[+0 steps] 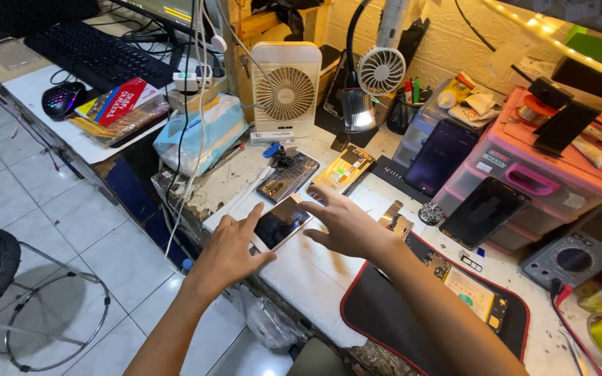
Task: A person is disassembling a mobile phone on a repair bench, using precision tools to disconnect internal components and ribbon cables.
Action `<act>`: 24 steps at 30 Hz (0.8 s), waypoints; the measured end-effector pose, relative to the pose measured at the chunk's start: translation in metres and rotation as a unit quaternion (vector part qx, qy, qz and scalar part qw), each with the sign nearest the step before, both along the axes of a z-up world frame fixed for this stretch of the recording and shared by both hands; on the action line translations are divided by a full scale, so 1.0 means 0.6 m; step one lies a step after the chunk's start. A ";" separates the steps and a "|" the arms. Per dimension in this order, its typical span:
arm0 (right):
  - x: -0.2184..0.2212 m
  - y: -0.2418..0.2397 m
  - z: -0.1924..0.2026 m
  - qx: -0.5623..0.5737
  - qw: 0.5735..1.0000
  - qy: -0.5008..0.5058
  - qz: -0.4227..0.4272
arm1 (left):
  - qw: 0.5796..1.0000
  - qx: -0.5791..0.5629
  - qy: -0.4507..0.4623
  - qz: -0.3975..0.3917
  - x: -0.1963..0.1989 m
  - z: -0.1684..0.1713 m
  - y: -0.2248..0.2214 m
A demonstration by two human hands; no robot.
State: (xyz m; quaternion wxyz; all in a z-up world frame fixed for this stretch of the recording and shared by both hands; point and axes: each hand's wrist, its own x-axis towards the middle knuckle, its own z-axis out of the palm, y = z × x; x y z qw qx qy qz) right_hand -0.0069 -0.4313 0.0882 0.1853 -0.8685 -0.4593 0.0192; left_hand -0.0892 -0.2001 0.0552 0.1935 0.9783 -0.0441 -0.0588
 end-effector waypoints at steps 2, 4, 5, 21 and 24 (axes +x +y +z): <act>-0.010 -0.067 -0.015 0.026 0.999 -0.032 -0.027 | 1.000 -0.001 -0.006 -0.012 -0.007 0.001 -0.003; -0.021 -0.129 -0.027 0.053 0.995 -0.066 -0.051 | 1.000 0.000 -0.013 -0.021 -0.007 -0.005 -0.006; -0.027 -0.161 -0.034 0.064 0.993 -0.060 -0.076 | 0.999 0.022 -0.027 -0.027 -0.003 -0.012 -0.009; -0.099 -0.412 -0.116 0.060 0.967 -0.082 -0.235 | 0.987 0.074 -0.135 0.040 0.059 -0.042 -0.034; -0.100 -0.424 -0.115 0.057 0.958 -0.069 -0.273 | 0.936 0.188 -0.279 0.100 0.087 -0.057 0.022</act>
